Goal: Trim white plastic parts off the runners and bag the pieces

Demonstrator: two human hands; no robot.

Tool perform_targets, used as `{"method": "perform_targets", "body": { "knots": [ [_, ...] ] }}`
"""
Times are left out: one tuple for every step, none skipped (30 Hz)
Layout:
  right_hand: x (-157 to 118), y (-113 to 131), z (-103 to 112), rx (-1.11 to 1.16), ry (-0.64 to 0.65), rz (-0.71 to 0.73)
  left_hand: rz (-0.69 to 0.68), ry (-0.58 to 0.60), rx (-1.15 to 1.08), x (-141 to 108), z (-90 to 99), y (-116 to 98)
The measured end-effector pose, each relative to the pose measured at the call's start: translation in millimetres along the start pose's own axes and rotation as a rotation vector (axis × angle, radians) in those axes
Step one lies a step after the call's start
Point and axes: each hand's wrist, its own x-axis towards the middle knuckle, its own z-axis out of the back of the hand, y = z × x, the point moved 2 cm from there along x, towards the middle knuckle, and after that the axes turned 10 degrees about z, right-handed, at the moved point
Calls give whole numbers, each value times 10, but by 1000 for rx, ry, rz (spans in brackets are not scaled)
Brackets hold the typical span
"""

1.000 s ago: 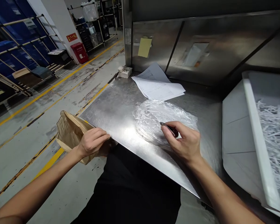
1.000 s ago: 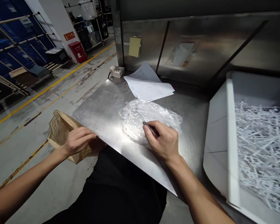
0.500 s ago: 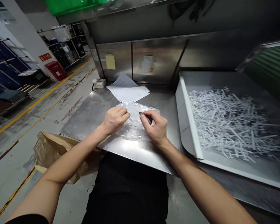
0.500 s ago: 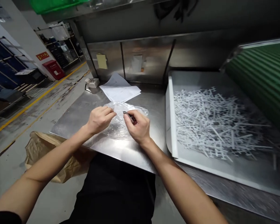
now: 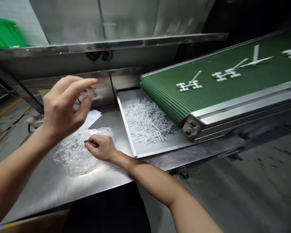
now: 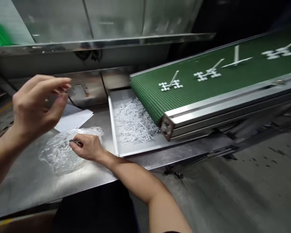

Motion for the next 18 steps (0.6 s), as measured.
{"method": "perform_targets", "body": {
  "knots": [
    [6, -9, 1, -11, -2, -7, -60, -5, -35, 211, -84, -200],
    [9, -15, 0, -17, -2, -12, -119, 34, -38, 409, -197, -411],
    [8, -19, -2, -19, -1, -16, -205, 73, -25, 590, -333, -628],
    [6, -23, -6, -18, 2, -19, -297, 110, 0, 754, -492, -839],
    [4, -27, -11, -15, 5, -21, -392, 174, 38, 902, -678, -1038],
    [3, -32, -18, -13, 10, -23, -496, 228, 76, 1031, -876, -1223],
    [5, -38, -24, -13, 13, -26, -583, 260, 114, 1146, -1075, -1390],
    [8, -45, -30, -15, 16, -30, -647, 273, 149, 1247, -1267, -1540],
    [14, -51, -34, -19, 17, -35, -685, 276, 184, 1333, -1443, -1671],
    [20, -57, -37, -25, 17, -39, -700, 281, 221, 1403, -1596, -1783],
    [27, -61, -38, -31, 16, -42, -704, 294, 259, 1456, -1722, -1876],
    [33, -63, -38, -36, 14, -44, -701, 314, 294, 1492, -1816, -1945],
    [38, -63, -38, -38, 10, -44, -700, 339, 322, 1513, -1879, -1988],
    [41, -61, -37, -39, 6, -43, -699, 363, 343, 1522, -1912, -2004],
    [41, -57, -38, -36, 1, -39, -699, 384, 353, 1523, -1920, -1992],
    [39, -54, -40, -31, -2, -35, -698, 398, 351, 1519, -1906, -1952],
    [36, -52, -45, -23, -5, -31, -693, 407, 341, 1513, -1874, -1887],
    [31, -53, -52, -15, -6, -30, -681, 411, 327, 1506, -1827, -1801]
  ]
}}
